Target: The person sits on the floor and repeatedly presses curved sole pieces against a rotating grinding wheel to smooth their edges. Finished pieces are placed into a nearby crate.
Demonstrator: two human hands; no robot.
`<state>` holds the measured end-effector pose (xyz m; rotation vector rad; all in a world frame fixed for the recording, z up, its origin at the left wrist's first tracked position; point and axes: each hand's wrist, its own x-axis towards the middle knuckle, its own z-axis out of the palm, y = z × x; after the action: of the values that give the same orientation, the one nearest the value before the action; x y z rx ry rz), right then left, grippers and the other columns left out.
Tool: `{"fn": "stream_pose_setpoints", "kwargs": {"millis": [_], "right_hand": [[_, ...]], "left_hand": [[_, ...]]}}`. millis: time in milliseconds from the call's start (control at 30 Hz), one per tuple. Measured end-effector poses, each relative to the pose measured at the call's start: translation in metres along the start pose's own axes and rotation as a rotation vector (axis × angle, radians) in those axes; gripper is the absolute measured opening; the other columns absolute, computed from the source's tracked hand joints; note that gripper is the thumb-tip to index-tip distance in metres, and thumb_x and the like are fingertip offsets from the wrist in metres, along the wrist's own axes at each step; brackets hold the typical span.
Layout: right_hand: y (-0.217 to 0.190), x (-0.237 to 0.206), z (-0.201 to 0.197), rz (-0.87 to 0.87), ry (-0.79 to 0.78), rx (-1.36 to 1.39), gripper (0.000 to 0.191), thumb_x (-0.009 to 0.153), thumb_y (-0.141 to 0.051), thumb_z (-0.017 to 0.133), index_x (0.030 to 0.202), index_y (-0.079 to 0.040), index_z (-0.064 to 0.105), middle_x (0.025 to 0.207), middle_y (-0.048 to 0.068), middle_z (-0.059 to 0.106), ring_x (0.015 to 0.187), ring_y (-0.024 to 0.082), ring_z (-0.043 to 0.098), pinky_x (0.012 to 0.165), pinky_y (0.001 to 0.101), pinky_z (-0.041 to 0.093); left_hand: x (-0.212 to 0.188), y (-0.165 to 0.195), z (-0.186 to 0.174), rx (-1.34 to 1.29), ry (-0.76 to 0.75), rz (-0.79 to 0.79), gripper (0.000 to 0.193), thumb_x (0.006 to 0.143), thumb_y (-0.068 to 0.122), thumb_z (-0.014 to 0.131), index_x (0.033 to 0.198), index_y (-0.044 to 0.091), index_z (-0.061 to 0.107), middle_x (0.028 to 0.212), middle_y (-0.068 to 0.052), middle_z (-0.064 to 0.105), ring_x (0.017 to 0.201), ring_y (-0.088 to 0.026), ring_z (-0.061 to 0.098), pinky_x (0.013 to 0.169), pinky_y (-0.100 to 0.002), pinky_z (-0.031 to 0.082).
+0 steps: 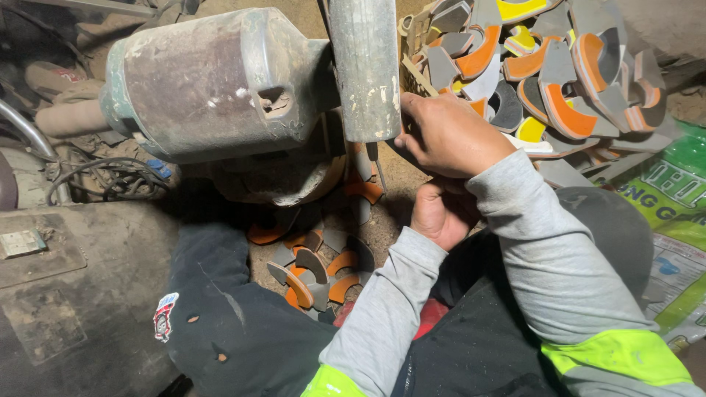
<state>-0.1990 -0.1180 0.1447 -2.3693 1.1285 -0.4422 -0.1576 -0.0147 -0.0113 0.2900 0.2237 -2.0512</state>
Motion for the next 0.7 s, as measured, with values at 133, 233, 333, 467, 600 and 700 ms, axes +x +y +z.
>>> {"fn": "stream_pose_setpoints", "kwargs": {"millis": [133, 233, 333, 467, 600, 700], "right_hand": [[0.002, -0.002, 0.006, -0.035, 0.079, 0.048, 0.047, 0.086, -0.018, 0.075, 0.124, 0.005, 0.061, 0.09, 0.028, 0.07, 0.082, 0.048, 0.067, 0.075, 0.0512, 0.054], [0.003, -0.002, 0.01, 0.014, 0.08, 0.066, 0.041, 0.086, -0.017, 0.073, 0.119, 0.004, 0.062, 0.088, 0.027, 0.071, 0.083, 0.048, 0.067, 0.079, 0.0514, 0.053], [0.005, -0.003, 0.014, 0.041, 0.112, 0.073, 0.03, 0.09, -0.017, 0.07, 0.111, 0.004, 0.062, 0.085, 0.026, 0.071, 0.083, 0.049, 0.067, 0.083, 0.0533, 0.052], [0.005, -0.004, 0.022, 0.118, 0.168, 0.135, 0.024, 0.098, -0.018, 0.064, 0.104, 0.004, 0.059, 0.086, 0.029, 0.068, 0.086, 0.05, 0.066, 0.077, 0.0531, 0.052], [0.004, -0.002, 0.029, 0.147, 0.21, 0.187, 0.025, 0.096, -0.018, 0.064, 0.103, 0.005, 0.058, 0.086, 0.028, 0.067, 0.085, 0.048, 0.068, 0.075, 0.0509, 0.054], [0.004, -0.003, 0.033, 0.216, 0.213, 0.229, 0.023, 0.092, -0.015, 0.063, 0.102, 0.005, 0.056, 0.084, 0.025, 0.068, 0.082, 0.043, 0.07, 0.074, 0.0482, 0.055]], "left_hand": [[-0.007, 0.006, 0.003, 0.002, -0.016, 0.048, 0.048, 0.083, 0.009, 0.057, 0.13, 0.002, 0.061, 0.129, -0.01, 0.066, 0.123, -0.029, 0.059, 0.111, -0.046, 0.044], [-0.011, 0.01, -0.002, 0.003, -0.027, 0.051, 0.05, 0.081, 0.006, 0.055, 0.13, 0.002, 0.061, 0.127, -0.011, 0.065, 0.121, -0.03, 0.059, 0.11, -0.047, 0.044], [-0.015, 0.016, -0.007, 0.006, -0.061, 0.038, 0.046, 0.084, 0.004, 0.054, 0.129, -0.002, 0.059, 0.126, -0.014, 0.065, 0.118, -0.032, 0.059, 0.109, -0.048, 0.045], [-0.022, 0.025, -0.005, 0.044, -0.038, 0.033, 0.048, 0.081, 0.006, 0.053, 0.127, -0.006, 0.059, 0.125, -0.016, 0.066, 0.117, -0.033, 0.061, 0.107, -0.049, 0.046], [-0.03, 0.034, 0.003, 0.051, -0.04, 0.034, 0.049, 0.08, 0.007, 0.052, 0.126, -0.007, 0.058, 0.124, -0.016, 0.066, 0.117, -0.033, 0.061, 0.108, -0.05, 0.046], [-0.035, 0.04, 0.003, 0.05, -0.017, 0.029, 0.049, 0.078, 0.007, 0.052, 0.126, -0.006, 0.058, 0.122, -0.015, 0.067, 0.115, -0.031, 0.062, 0.106, -0.049, 0.047]]}}
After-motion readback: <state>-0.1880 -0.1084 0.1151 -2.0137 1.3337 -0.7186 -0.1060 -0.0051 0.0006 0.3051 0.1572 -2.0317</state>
